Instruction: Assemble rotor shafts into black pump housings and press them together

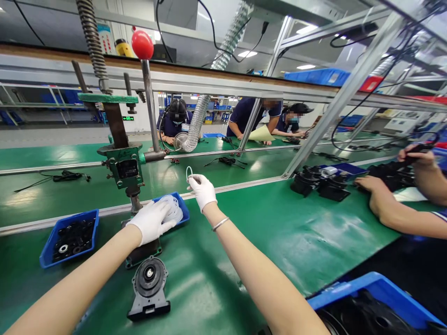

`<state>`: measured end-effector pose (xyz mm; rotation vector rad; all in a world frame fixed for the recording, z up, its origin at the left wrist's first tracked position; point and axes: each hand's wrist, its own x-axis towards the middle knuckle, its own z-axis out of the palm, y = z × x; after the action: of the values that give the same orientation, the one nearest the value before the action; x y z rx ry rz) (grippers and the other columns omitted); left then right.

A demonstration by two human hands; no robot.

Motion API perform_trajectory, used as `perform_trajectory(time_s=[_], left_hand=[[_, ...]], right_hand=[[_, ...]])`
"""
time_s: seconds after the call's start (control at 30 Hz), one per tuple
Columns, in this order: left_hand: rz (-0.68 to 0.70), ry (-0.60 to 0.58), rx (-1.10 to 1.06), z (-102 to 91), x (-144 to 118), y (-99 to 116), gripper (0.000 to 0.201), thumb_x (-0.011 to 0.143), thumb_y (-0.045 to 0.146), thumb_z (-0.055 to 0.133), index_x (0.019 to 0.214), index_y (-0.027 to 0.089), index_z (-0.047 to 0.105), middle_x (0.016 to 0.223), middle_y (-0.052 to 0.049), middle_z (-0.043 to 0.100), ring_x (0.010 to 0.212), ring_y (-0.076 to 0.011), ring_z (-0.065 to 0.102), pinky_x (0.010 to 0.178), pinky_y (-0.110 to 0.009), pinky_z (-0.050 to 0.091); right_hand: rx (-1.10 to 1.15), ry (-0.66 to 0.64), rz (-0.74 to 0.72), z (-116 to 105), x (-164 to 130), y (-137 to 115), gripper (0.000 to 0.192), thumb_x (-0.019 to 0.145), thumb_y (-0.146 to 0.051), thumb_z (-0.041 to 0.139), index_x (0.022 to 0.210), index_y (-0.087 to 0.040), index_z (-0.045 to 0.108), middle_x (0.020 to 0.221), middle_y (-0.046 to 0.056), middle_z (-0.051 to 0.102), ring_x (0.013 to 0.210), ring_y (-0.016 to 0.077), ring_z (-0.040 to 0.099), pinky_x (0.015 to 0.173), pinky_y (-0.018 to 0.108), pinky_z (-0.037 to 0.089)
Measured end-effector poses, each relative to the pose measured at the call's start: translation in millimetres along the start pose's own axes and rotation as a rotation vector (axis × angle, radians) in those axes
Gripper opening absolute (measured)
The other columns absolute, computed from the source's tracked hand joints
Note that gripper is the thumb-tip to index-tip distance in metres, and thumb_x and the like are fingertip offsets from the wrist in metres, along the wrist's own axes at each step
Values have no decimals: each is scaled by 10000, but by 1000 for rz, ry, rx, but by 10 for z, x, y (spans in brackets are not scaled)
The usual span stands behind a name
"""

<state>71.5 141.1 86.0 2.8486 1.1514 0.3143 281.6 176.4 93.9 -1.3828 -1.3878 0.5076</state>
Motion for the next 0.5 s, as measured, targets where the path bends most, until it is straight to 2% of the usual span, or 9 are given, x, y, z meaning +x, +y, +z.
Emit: perform_trajectory(time_s=[0.13, 0.23, 0.4, 0.5], left_hand=[[20, 43, 16, -81, -47, 25, 399, 929, 481, 509, 1136, 163, 632, 1261, -146, 624, 1163, -364, 565, 1011, -534, 435], [12, 82, 7, -130, -231, -5, 381, 967, 396, 450, 1229, 160, 596, 1325, -137, 593, 1229, -341, 529, 1068, -518, 408], [-111, 272, -245, -136, -910, -98, 446, 992, 276, 353, 1423, 184, 417, 1465, -81, 480, 1343, -219, 458, 1165, -411, 363], [-52, 211, -353, -73, -1333, -64, 516, 978, 231, 402, 1483, 261, 301, 1519, -45, 410, 1377, -188, 419, 1168, -369, 369]], right_hand=[[69, 25, -26, -92, -215, -42, 219, 858, -357, 523, 965, -185, 608, 891, 49, 717, 699, 172, 697, 535, 248, 543], [70, 1, -74, -100, -508, -96, 223, 857, -386, 542, 934, -199, 635, 844, 32, 714, 719, 184, 691, 593, 281, 560], [53, -154, -201, -36, -1133, -266, 115, 833, -304, 626, 876, -221, 693, 924, 31, 712, 876, 196, 660, 832, 335, 527], [52, -366, -384, 46, -1432, -318, 90, 872, -230, 608, 867, -223, 697, 913, 28, 710, 864, 176, 656, 826, 311, 523]])
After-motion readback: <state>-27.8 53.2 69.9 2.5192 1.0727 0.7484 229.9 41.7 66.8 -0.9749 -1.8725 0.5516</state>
